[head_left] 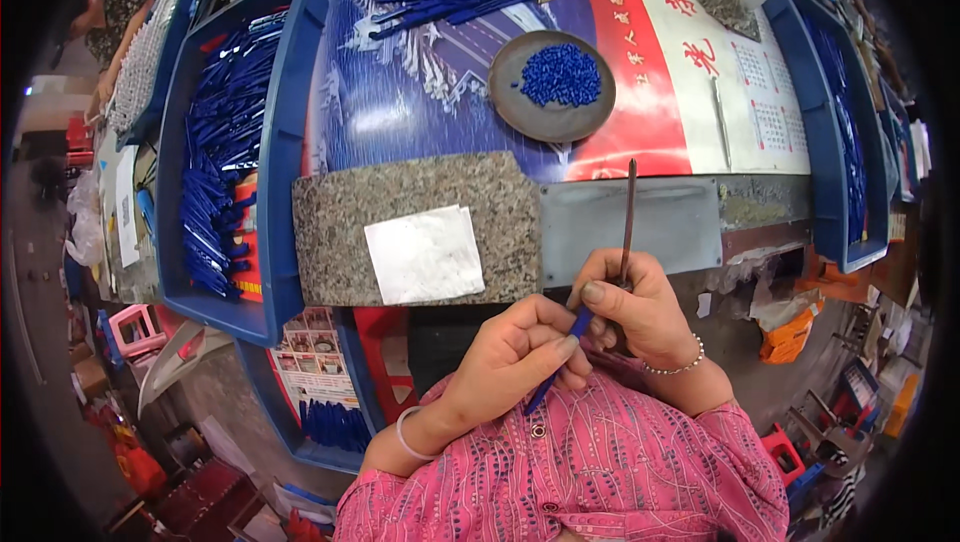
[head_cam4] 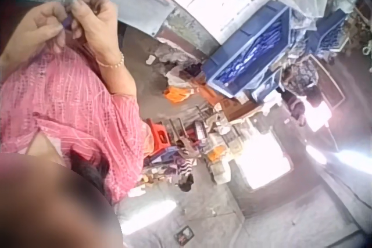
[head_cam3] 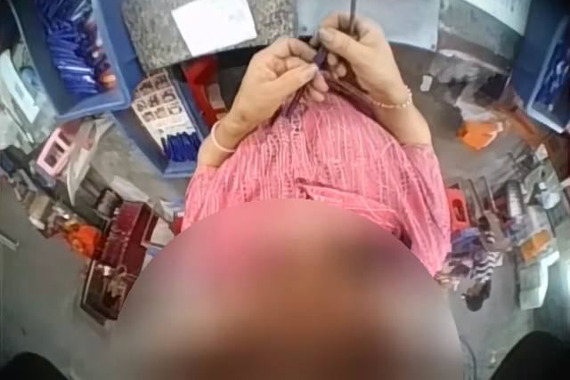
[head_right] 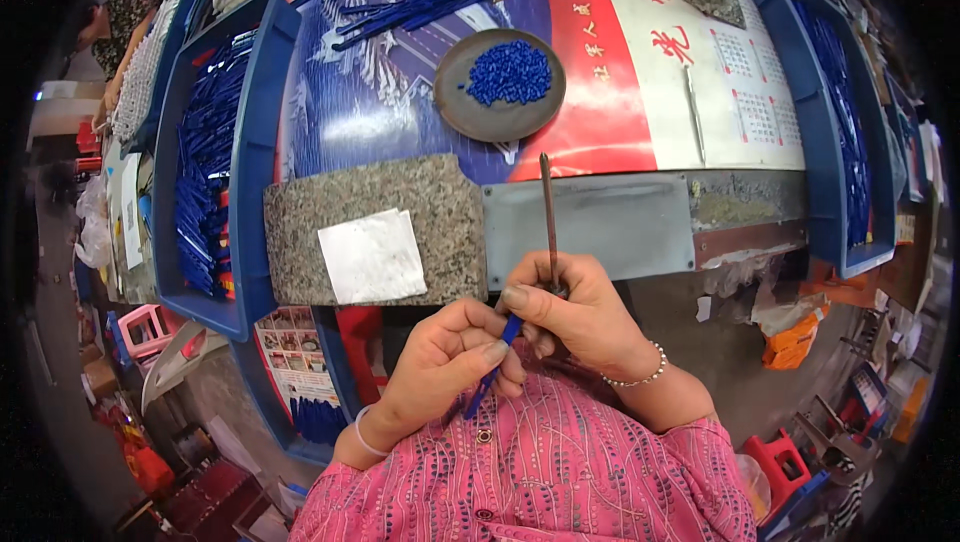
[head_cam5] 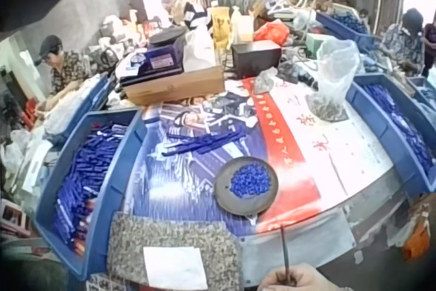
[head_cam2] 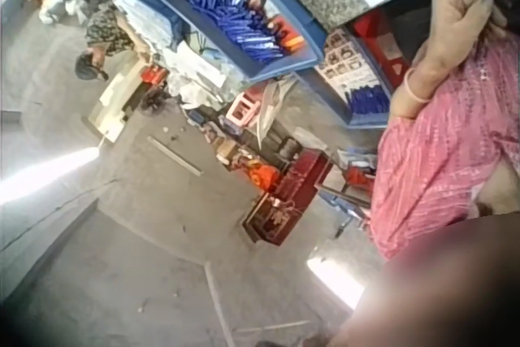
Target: Assembling small components into a blue pen-like device using various manual tools at a workstation.
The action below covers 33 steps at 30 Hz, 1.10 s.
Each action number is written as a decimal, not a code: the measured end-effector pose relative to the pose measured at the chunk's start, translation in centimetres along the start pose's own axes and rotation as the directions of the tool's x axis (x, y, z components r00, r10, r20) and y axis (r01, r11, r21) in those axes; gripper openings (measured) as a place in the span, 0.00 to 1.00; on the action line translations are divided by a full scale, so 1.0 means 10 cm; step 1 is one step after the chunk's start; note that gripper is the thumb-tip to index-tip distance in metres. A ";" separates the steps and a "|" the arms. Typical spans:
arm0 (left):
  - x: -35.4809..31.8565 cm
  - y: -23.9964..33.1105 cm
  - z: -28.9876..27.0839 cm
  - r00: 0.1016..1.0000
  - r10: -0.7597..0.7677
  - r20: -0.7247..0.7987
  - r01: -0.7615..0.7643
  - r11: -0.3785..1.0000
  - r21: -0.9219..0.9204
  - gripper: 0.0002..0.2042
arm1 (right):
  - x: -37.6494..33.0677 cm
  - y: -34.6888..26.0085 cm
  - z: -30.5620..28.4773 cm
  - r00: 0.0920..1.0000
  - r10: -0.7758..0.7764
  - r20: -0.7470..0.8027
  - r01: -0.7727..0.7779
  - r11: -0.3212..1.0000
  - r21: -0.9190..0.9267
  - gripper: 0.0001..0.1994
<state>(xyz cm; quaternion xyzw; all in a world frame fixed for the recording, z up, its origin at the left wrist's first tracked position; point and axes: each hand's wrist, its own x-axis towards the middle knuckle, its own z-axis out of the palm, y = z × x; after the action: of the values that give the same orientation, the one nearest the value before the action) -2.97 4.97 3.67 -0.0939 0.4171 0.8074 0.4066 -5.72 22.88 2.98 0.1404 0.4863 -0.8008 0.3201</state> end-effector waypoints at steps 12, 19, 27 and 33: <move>0.53 0.24 0.28 0.992 0.126 0.025 -0.128 0.986 0.104 0.10 | 0.16 -0.56 -0.26 0.986 -0.166 0.007 0.166 0.982 -0.091 0.09; 0.62 0.42 0.28 0.996 0.065 0.059 -0.071 0.992 0.102 0.11 | 0.20 -0.57 -0.30 0.973 -0.230 -0.011 0.229 0.972 -0.043 0.10; 0.51 0.50 0.21 0.995 0.085 -0.045 -0.078 0.986 0.145 0.13 | 0.35 -0.54 -0.19 0.981 -0.190 0.049 0.189 0.982 0.031 0.11; 0.33 0.51 0.17 0.988 0.115 -0.108 -0.094 0.980 0.178 0.14 | 0.37 -0.46 -0.05 0.980 -0.160 0.119 0.156 0.987 0.049 0.13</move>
<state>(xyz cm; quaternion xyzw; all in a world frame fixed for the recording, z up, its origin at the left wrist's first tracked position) -8.52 6.51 6.13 -0.0837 0.5130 0.7816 0.3450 -11.56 23.37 3.92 0.0584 0.4595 -0.8402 0.2819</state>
